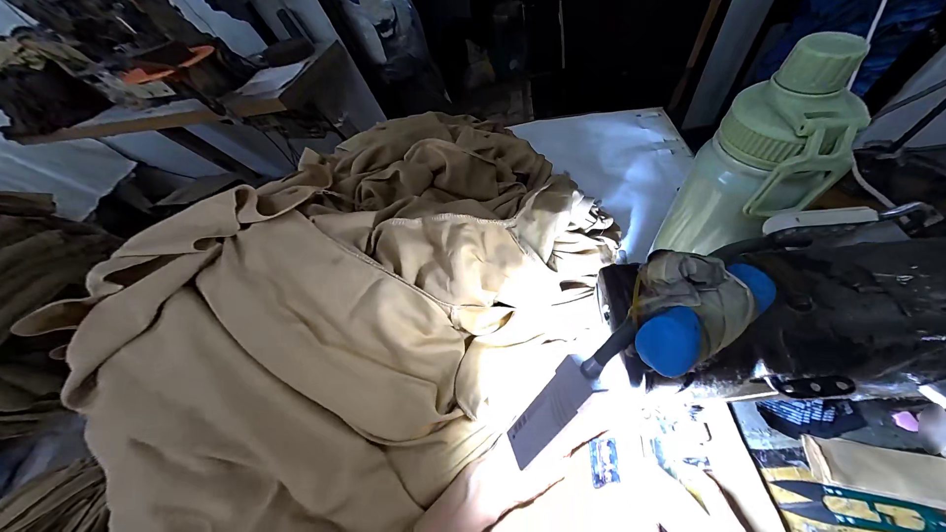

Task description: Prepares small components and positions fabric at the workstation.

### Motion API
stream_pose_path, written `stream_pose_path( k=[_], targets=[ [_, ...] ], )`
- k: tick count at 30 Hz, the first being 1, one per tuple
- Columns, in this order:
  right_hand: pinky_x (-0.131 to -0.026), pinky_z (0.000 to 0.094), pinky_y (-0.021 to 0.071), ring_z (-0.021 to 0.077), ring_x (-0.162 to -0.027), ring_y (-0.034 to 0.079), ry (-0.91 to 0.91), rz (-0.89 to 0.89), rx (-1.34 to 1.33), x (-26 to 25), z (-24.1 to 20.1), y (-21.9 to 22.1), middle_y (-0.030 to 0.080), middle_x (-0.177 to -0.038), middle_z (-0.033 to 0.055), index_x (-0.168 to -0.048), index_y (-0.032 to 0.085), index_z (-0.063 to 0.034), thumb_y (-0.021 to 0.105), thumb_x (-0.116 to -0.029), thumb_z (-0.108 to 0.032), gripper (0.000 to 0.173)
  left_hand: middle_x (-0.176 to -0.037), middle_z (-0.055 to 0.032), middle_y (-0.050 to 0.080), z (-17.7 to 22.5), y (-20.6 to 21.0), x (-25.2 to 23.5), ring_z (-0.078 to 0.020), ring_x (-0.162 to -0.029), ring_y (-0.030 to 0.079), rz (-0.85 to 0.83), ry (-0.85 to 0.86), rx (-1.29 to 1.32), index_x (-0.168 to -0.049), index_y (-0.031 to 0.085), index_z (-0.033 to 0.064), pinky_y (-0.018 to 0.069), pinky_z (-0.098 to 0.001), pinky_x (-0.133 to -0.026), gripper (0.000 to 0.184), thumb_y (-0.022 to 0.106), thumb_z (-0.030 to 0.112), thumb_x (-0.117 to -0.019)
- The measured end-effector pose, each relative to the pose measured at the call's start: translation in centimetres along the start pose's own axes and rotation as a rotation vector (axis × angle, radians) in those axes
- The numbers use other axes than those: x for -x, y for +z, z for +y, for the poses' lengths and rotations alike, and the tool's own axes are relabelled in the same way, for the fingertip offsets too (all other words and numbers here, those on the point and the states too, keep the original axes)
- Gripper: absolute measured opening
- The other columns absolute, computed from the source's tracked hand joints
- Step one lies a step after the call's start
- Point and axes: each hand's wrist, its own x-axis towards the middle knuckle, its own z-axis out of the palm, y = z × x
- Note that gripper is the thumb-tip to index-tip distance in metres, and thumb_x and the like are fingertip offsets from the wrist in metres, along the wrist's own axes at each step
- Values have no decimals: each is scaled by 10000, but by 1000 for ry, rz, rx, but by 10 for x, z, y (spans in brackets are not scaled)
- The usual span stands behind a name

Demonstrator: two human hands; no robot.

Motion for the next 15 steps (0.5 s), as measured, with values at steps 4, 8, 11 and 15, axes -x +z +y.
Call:
stream_pose_path(
  k=[4, 8, 11, 15],
  targets=[
    [-1088, 684, 360, 534, -1286, 554, 1, 16, 1, -4, 0, -1, 627, -1342, 295, -1182, 745, -33, 590, -944, 14, 287, -1281, -179, 682, -2, -1, 3, -340, -1157, 665, 51, -9, -104, -1357, 666, 165, 507, -494, -972, 420, 492, 58, -990],
    [-1080, 693, 349, 522, -1280, 562, -9, 49, -38, -1, 1, 2, 652, -1311, 277, -1156, 728, 28, 568, -927, 42, 280, -1145, -170, 698, 35, -4, 5, -240, -1108, 668, 158, 9, -31, -1090, 735, 16, 514, -303, -994, 268, 524, -54, -940],
    [-1116, 690, 311, 529, -1322, 524, 30, 33, -54, 2, 2, 5, 622, -1372, 270, -1182, 727, 26, 549, -955, 8, 289, -1152, -134, 737, 44, 11, 19, -234, -1132, 692, 195, -9, -85, -1021, 750, 26, 532, -332, -982, 246, 513, -16, -973],
    [-1112, 684, 317, 525, -1326, 519, -8, 57, -8, 8, 5, 11, 632, -1373, 240, -1203, 753, -63, 548, -948, 5, 334, -1312, -139, 680, 12, 26, 40, -231, -1278, 619, 146, 96, 18, -1228, 701, 23, 475, -346, -1092, 323, 475, -27, -1003]
  ],
)
